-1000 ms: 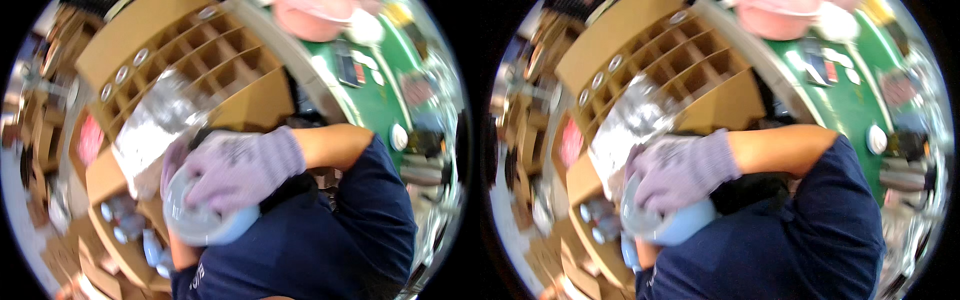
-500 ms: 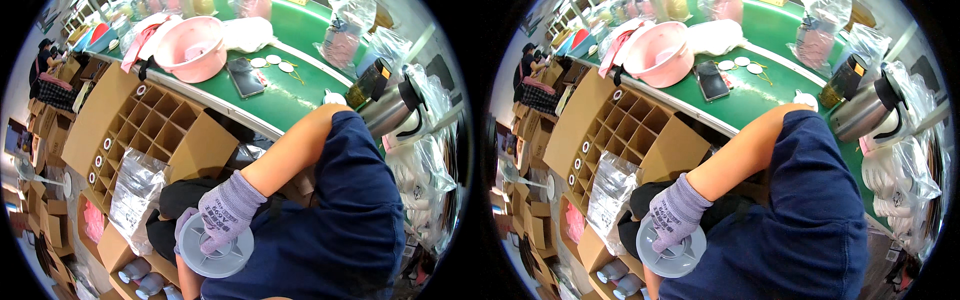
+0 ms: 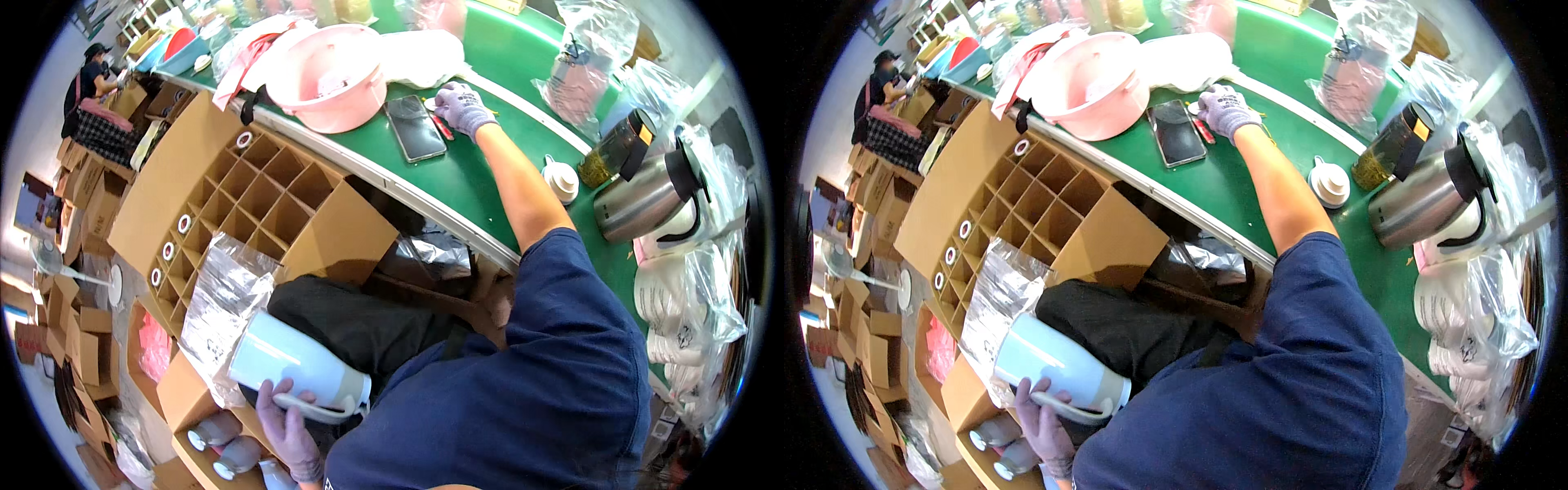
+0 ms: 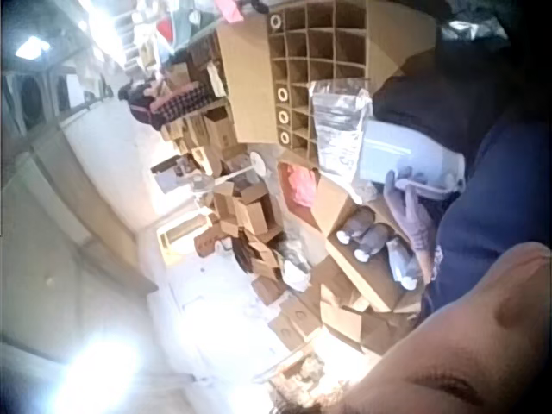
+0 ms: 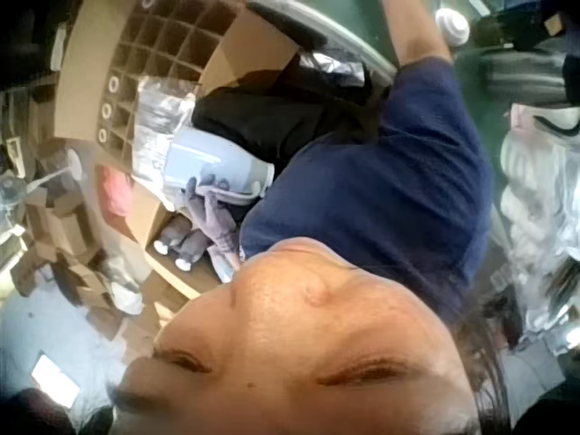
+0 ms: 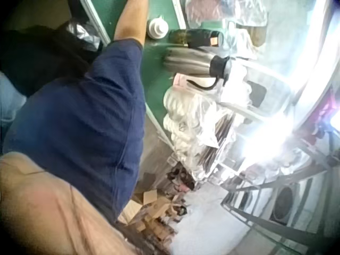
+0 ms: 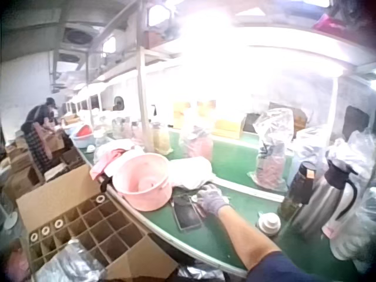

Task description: The person assembles blue thermal jugs by inserting a silver liner, attaching a lid, and securing a tag with a rubber band before placing the completed jugs into boxes.

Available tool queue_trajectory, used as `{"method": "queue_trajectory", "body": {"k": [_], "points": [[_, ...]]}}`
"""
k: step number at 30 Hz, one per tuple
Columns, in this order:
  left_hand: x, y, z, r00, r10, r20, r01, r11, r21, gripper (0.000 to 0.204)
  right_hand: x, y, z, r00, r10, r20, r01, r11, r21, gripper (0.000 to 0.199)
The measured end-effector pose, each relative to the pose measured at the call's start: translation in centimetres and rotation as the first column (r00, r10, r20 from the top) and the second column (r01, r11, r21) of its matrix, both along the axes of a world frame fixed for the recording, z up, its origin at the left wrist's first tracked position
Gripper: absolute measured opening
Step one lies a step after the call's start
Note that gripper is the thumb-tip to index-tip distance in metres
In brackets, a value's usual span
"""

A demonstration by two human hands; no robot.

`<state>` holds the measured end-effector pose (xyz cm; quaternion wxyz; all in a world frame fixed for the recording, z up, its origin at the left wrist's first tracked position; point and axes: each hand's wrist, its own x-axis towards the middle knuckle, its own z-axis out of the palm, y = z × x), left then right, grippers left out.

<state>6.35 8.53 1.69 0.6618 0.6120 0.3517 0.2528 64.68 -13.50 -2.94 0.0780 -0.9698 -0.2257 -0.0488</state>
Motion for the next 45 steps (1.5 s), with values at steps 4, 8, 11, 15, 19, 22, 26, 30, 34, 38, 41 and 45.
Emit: {"method": "queue_trajectory", "body": {"k": [4, 8, 11, 15, 19, 22, 26, 30, 34, 38, 41, 45], "points": [[-1.0, 1.0, -2.7, 0.984, -0.016, -0.175, 0.089, 0.904, 0.418, 0.062, -0.1, -1.1, -0.3, 0.839, -0.144, 0.524, -0.050, 0.940, 0.337, 0.018], [-1.0, 2.9, 1.1, 0.915, 0.266, -0.304, 0.089, 0.601, 0.795, 0.069, -13.5, 7.5, 6.1, 0.939, 0.156, 0.306, -0.334, 0.619, 0.711, 0.012], [1.9, 4.5, 1.0, 0.997, -0.073, 0.015, 0.046, 0.768, 0.639, 0.110, -28.1, 13.7, 7.1, 0.617, 0.763, 0.191, -0.531, 0.225, 0.817, 0.013], [1.7, 4.6, 4.2, 0.997, -0.008, -0.075, 0.034, 0.938, 0.346, 0.054, -37.6, 18.6, 6.9, 0.224, 0.975, -0.004, -0.197, 0.050, 0.979, 0.013], [-3.0, 7.7, 1.7, 0.979, 0.150, 0.140, -0.180, 0.956, 0.231, 0.022, -38.6, 20.8, 5.6, -0.254, 0.955, -0.154, 0.407, 0.250, 0.878, 0.018], [-5.7, 7.5, -3.1, 0.946, 0.273, 0.176, -0.291, 0.952, 0.089, 0.010, -37.3, 19.4, 2.2, -0.544, 0.836, -0.075, 0.234, 0.236, 0.943, 0.017], [-10.0, 2.2, -9.0, 0.991, 0.064, -0.120, 0.050, 0.651, 0.757, 0.021, -36.6, 15.7, -4.1, -0.321, 0.798, -0.510, -0.721, 0.143, 0.678, 0.017], [-13.2, -6.5, -12.7, 0.991, -0.041, -0.126, 0.128, 0.543, 0.830, 0.033, -41.2, 8.6, -6.6, -0.553, 0.724, -0.412, -0.469, 0.138, 0.872, 0.031], [-11.5, -5.2, -10.2, 0.962, -0.150, -0.230, 0.271, 0.382, 0.884, 0.028, -44.8, 10.6, -3.9, -0.536, 0.712, -0.454, -0.436, 0.227, 0.871, 0.046], [-12.1, -6.3, -9.4, 0.960, -0.140, -0.243, 0.263, 0.756, 0.600, 0.033, -48.0, 11.1, -4.0, -0.514, 0.748, -0.420, -0.527, 0.110, 0.843, 0.062], [-11.9, -8.2, -8.8, 0.988, -0.144, -0.050, 0.151, 0.969, 0.197, 0.039, -49.4, 9.9, -4.3, -0.446, 0.812, -0.377, -0.431, 0.175, 0.885, 0.066], [-12.1, -8.8, -9.2, 0.949, -0.231, 0.214, 0.228, 0.973, 0.038, 0.037, -50.1, 8.0, -5.1, -0.287, 0.847, -0.448, -0.573, 0.223, 0.788, 0.042]]}}
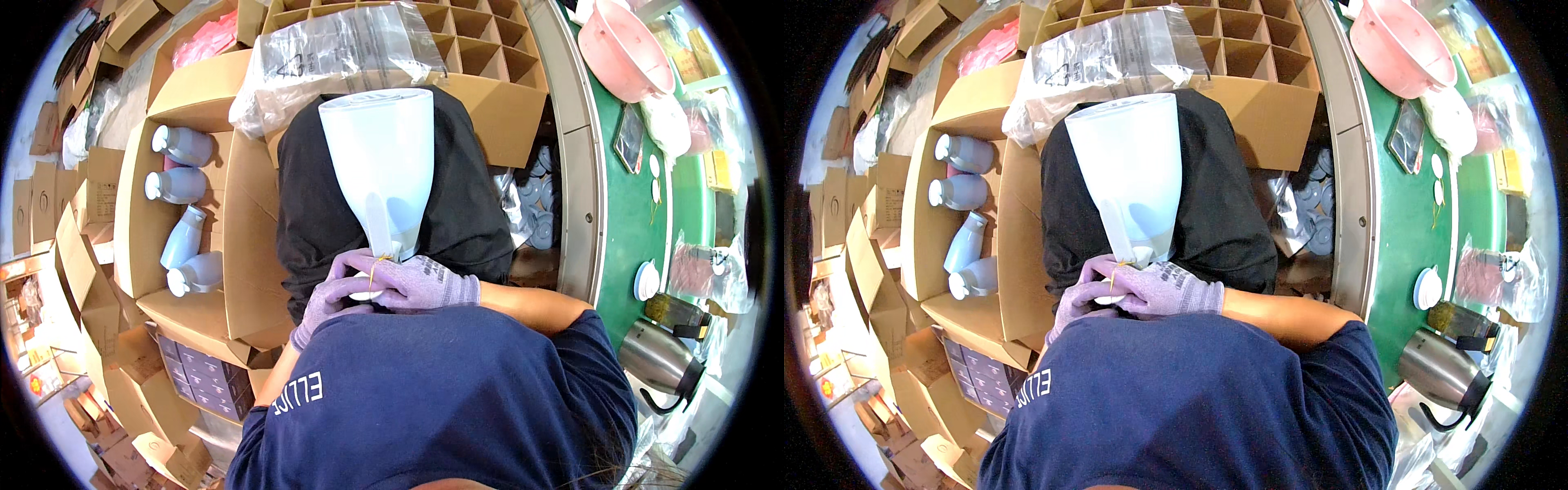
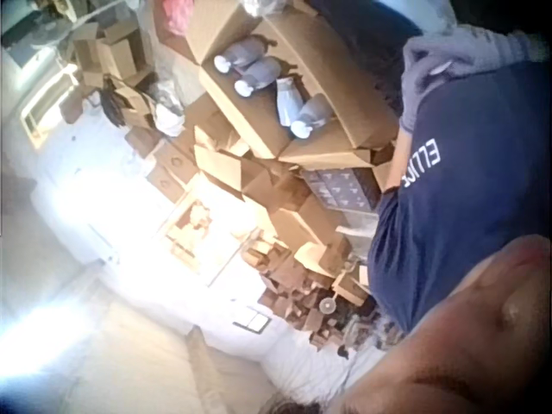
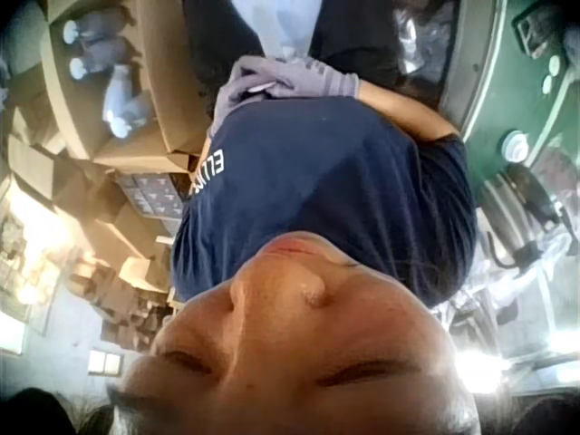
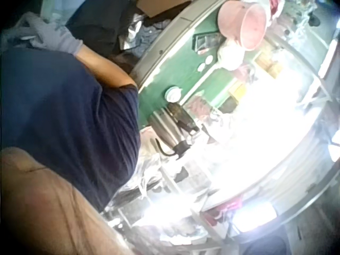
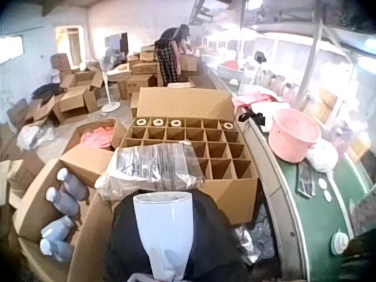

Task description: The person assembles blue thermal jugs by inserting a silver liner, attaching a lid, and securing a tag with a rubber band before placing the completed jugs into boxes.

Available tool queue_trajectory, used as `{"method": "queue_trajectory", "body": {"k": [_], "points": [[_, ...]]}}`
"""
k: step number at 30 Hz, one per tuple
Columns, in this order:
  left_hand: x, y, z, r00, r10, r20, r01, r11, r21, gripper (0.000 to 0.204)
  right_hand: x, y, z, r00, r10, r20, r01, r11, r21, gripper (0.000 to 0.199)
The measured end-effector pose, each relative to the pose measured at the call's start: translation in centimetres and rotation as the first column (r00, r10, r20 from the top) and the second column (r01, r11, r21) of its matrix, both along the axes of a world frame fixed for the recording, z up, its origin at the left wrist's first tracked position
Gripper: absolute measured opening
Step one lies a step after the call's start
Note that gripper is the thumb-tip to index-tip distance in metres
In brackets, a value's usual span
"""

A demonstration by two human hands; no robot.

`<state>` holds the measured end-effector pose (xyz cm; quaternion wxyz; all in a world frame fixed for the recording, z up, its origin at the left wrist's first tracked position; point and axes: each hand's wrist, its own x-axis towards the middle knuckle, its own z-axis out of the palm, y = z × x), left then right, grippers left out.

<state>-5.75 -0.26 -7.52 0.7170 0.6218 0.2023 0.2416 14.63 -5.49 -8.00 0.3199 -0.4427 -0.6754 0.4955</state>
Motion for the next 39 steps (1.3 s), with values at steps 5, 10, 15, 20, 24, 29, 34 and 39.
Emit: {"method": "queue_trajectory", "body": {"k": [5, 10, 15, 20, 24, 29, 34, 39], "points": [[-0.8, -1.2, 0.3, 0.961, 0.245, 0.126, -0.101, 0.738, -0.667, 0.015, 2.2, -1.8, 2.3, 0.988, -0.157, -0.009, 0.155, 0.980, -0.129, 0.026], [-0.5, 0.1, -2.2, 0.938, -0.031, -0.346, 0.069, 0.993, 0.098, 0.024, 6.6, -4.6, 2.4, 0.872, -0.420, -0.254, 0.139, 0.707, -0.693, 0.026], [0.0, 9.2, 3.4, 0.941, 0.145, -0.306, -0.248, 0.910, -0.333, 0.036, 9.6, -1.1, 2.2, 0.923, -0.042, 0.384, 0.245, 0.832, -0.497, 0.028], [-3.3, 30.0, -6.4, 0.294, 0.883, -0.366, -0.522, 0.469, 0.712, 0.059, 12.6, 3.6, 3.5, 0.969, 0.009, 0.246, 0.203, 0.538, -0.818, 0.026], [-2.7, 39.2, -11.6, -0.251, 0.605, -0.756, -0.207, 0.729, 0.653, 0.091, 18.2, 3.4, 2.7, 0.926, -0.378, 0.000, 0.243, 0.595, -0.767, 0.023], [1.4, 39.4, -8.3, 0.427, 0.901, -0.077, -0.878, 0.433, 0.203, 0.016, 20.8, 4.1, 0.4, 0.745, -0.661, 0.093, 0.584, 0.578, -0.570, 0.021], [8.9, 31.8, 0.7, 0.741, 0.651, 0.166, -0.660, 0.751, 0.002, 0.034, 18.6, 16.7, 3.3, 0.735, -0.675, -0.064, 0.638, 0.721, -0.270, 0.029], [14.0, 27.7, 4.5, 0.765, 0.610, 0.204, -0.603, 0.791, -0.104, 0.075, 13.0, 27.6, 4.7, 0.847, -0.440, -0.299, 0.452, 0.892, -0.034, 0.036]]}}
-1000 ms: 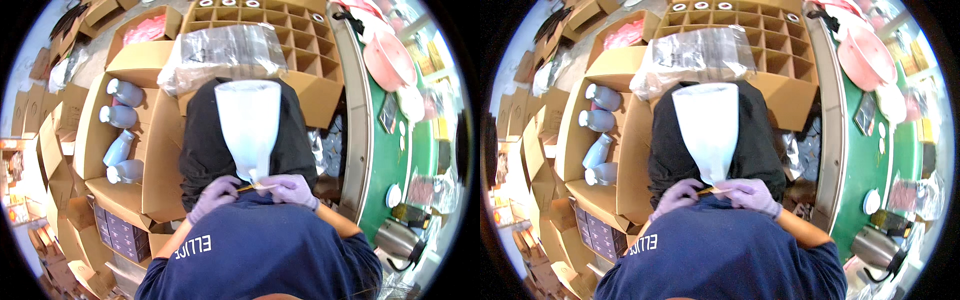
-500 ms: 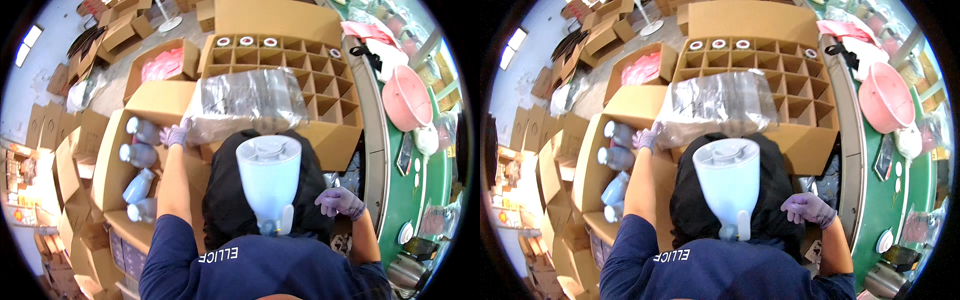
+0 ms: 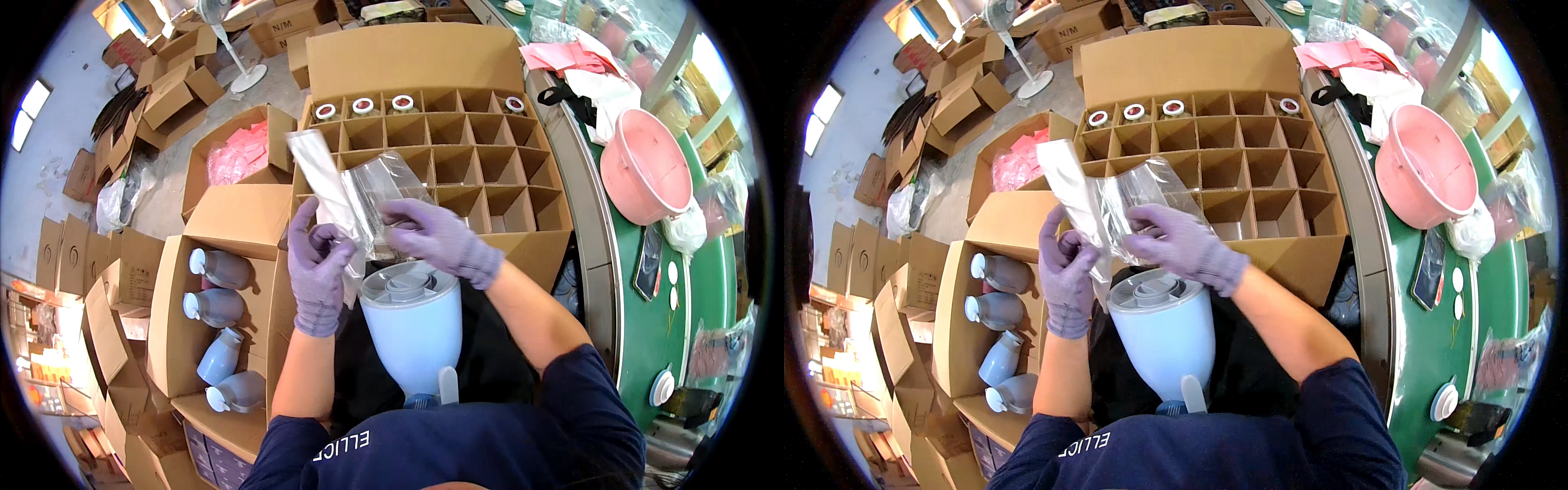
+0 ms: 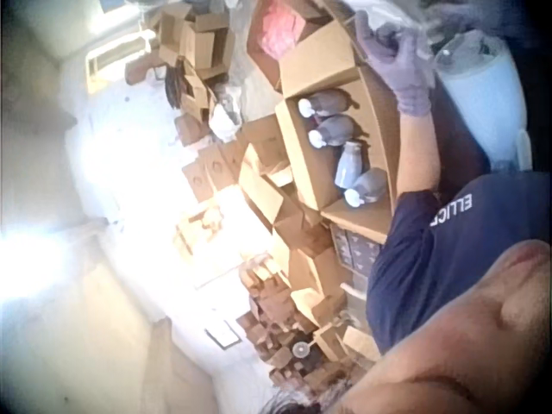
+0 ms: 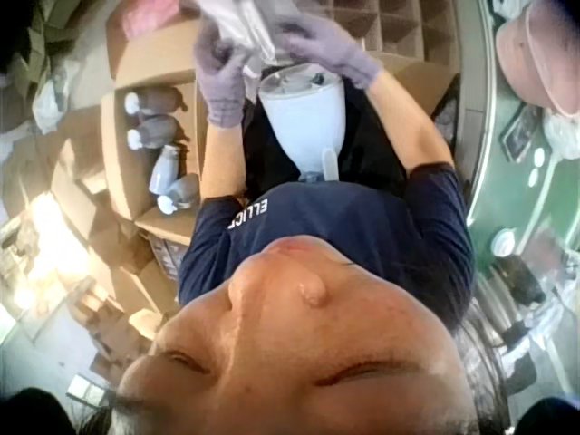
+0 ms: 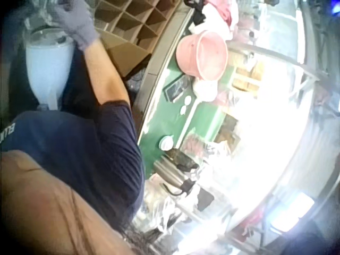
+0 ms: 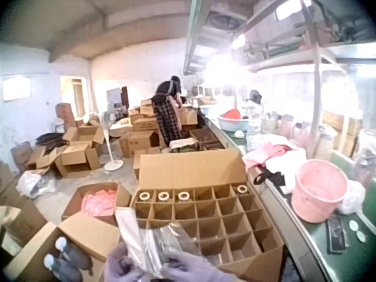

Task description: The person assembles blue thermal jugs by inserting a silver liner, attaching a lid, and securing a tag with a rubber band before placing the completed jugs into boxes.

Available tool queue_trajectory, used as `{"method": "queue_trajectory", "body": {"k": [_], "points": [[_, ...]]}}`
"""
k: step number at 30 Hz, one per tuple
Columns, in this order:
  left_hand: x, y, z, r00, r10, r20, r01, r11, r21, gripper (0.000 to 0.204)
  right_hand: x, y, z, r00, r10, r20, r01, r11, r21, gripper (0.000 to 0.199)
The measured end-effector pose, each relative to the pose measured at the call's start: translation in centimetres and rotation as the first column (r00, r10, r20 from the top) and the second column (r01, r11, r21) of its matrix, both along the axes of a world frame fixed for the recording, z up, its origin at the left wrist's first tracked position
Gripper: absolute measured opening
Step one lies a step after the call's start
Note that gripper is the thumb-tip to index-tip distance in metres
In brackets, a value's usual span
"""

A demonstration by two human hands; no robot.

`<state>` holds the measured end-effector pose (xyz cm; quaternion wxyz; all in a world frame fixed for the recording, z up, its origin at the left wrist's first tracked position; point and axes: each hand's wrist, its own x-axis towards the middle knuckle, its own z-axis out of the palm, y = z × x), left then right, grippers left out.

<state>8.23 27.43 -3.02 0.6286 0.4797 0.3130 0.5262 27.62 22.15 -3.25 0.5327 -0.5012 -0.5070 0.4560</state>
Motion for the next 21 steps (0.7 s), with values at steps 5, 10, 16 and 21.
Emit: {"method": "queue_trajectory", "body": {"k": [5, 10, 16, 21], "points": [[0.3, -0.5, -0.3, 0.969, 0.106, -0.221, -0.084, 0.991, 0.103, 0.055, -0.8, 2.4, 0.4, 0.998, 0.012, 0.054, -0.008, 0.998, -0.069, 0.030], [-1.8, 0.4, 0.4, 0.939, -0.096, -0.330, 0.088, 0.995, -0.039, 0.017, 0.1, 1.2, 0.5, 0.996, -0.060, -0.059, 0.061, 0.998, 0.001, 0.024], [-3.7, 3.2, -0.2, 0.955, -0.239, 0.173, 0.263, 0.955, -0.135, 0.015, 2.4, 0.4, 0.5, 0.667, -0.029, -0.744, 0.009, 0.999, -0.031, 0.017], [-2.5, 3.0, 0.8, 0.999, -0.025, 0.046, 0.031, 0.992, -0.122, 0.019, 9.9, 0.2, -0.5, 0.817, -0.439, -0.373, 0.487, 0.873, 0.038, 0.010]]}}
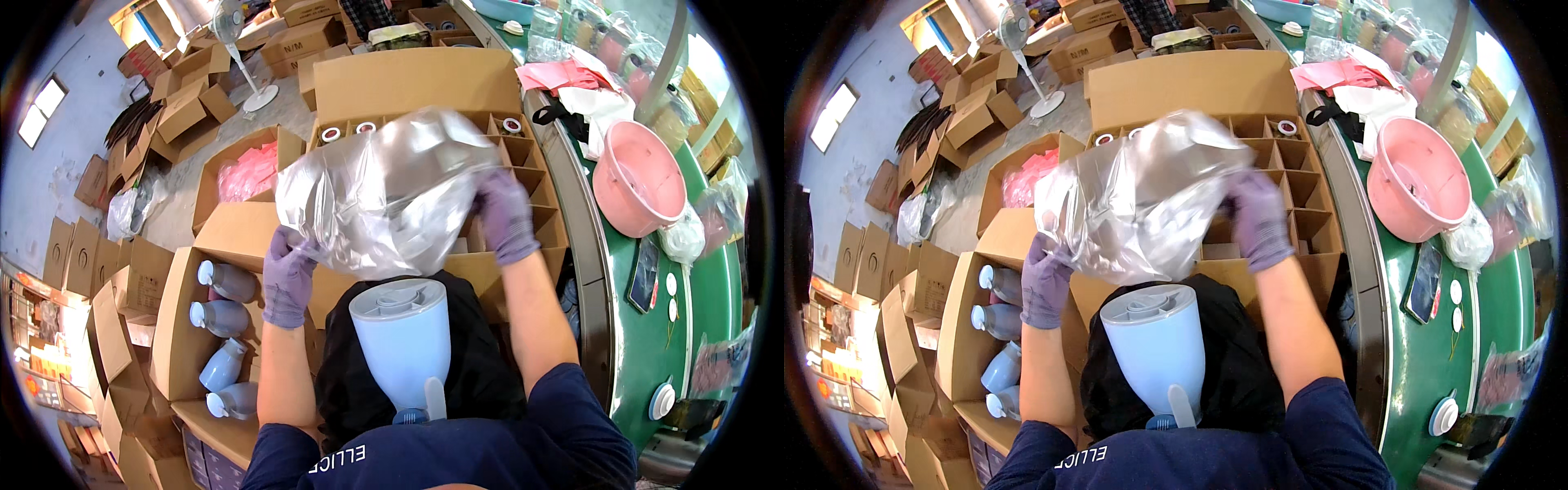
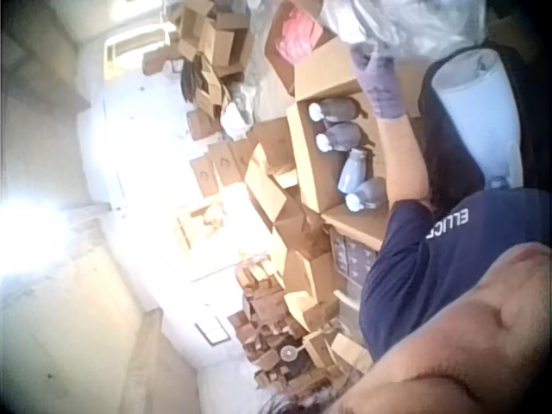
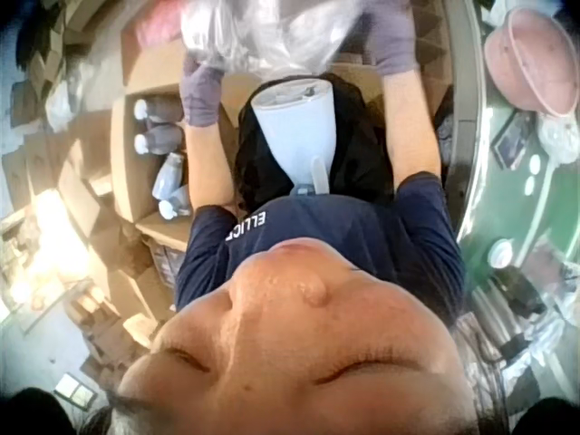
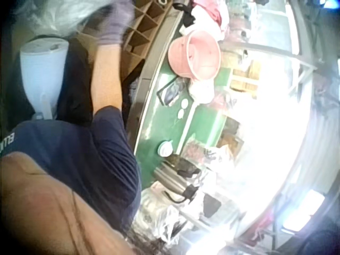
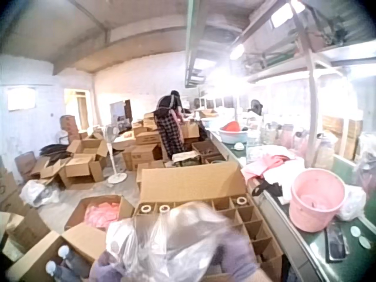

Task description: The person assembles blue thermal jugs by inserting a silver liner, attaching a lid, and securing a tag with a rubber band before placing the completed jugs into boxes.

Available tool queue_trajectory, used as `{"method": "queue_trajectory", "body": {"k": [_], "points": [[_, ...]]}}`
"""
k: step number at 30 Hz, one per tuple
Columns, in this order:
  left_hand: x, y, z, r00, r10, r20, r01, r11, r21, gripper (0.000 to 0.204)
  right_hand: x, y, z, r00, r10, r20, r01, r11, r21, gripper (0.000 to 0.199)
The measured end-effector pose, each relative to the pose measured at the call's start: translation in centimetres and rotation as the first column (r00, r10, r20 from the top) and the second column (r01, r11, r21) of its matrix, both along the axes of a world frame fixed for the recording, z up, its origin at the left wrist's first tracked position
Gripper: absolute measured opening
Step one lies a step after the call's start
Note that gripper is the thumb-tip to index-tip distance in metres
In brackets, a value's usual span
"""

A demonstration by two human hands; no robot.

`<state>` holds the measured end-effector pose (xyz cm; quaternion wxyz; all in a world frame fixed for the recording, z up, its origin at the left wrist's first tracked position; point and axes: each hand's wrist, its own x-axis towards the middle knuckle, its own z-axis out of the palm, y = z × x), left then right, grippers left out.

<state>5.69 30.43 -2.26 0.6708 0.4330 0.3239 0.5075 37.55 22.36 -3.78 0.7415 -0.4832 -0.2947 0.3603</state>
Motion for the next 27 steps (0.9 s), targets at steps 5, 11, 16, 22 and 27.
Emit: {"method": "queue_trajectory", "body": {"k": [5, 11, 16, 22, 27], "points": [[-7.1, 5.2, -3.0, 0.947, -0.026, 0.321, 0.019, 0.999, 0.026, 0.020, 8.1, -6.6, 4.2, 0.582, -0.812, -0.040, 0.742, 0.510, 0.435, 0.010], [0.6, 0.7, 2.7, 0.924, 0.379, 0.047, -0.364, 0.837, 0.409, 0.015, 15.0, -4.2, -8.1, -0.132, 0.408, 0.903, 0.645, 0.727, -0.234, 0.031], [-1.2, 1.8, 1.7, 0.908, 0.412, 0.073, -0.416, 0.866, 0.279, 0.021, 9.3, -7.5, -7.3, 0.091, 0.205, 0.975, 0.832, 0.522, -0.187, 0.047], [0.0, 1.7, 3.5, 0.957, 0.266, -0.112, -0.224, 0.929, 0.294, 0.031, 1.3, -5.6, -4.5, 0.191, 0.143, 0.971, 0.423, 0.881, -0.213, 0.049], [-13.1, 7.9, 4.1, 0.973, 0.118, 0.200, -0.187, 0.909, 0.374, 0.039, 16.1, -5.0, -17.9, 0.337, 0.181, 0.924, 0.543, 0.765, -0.348, 0.058]]}}
